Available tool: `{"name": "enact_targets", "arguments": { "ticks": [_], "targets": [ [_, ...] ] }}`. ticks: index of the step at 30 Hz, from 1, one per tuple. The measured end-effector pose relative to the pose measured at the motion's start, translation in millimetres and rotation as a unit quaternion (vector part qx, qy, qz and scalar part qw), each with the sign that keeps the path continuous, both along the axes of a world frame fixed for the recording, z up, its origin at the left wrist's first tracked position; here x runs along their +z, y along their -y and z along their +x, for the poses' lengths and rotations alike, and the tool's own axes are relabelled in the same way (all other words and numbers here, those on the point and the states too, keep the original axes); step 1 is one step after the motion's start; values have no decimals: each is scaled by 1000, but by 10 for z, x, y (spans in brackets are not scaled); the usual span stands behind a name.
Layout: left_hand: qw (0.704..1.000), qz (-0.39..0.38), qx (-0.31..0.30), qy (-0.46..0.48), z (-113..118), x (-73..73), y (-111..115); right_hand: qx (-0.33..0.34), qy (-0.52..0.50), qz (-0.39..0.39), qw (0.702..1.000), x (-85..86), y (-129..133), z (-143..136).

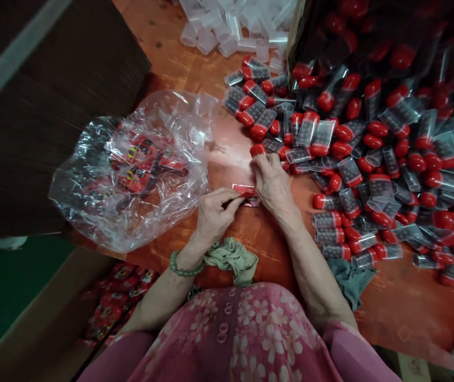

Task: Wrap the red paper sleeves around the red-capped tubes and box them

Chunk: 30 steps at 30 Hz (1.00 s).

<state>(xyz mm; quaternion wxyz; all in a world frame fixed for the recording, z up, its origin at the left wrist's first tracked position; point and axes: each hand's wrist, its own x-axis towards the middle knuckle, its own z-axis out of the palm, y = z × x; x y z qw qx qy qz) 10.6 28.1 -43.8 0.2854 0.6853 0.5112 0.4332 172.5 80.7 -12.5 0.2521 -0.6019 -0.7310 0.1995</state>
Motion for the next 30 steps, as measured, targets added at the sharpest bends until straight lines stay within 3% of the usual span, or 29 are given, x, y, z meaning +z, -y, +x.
{"name": "enact_targets", "arguments": {
  "ticks": [4, 8, 12, 18, 30],
  "targets": [
    [995, -17, 37, 89, 11, 53, 37, 4, -222, -14, 975, 113, 323, 251],
    [993, -7, 34, 111, 24, 129, 89, -28, -302, -24, 953, 222, 602, 411],
    [993, 1, 22, 118, 19, 204, 139, 8, -262, -2, 965, 285, 752, 524],
    [996, 3, 4, 87, -4, 295, 203, 97, -121, 24, 988, 332, 785, 638],
    [998, 2, -61, 26, -59, 272, 256, 226, -51, -64, 971, 405, 782, 679]
  ]
}}
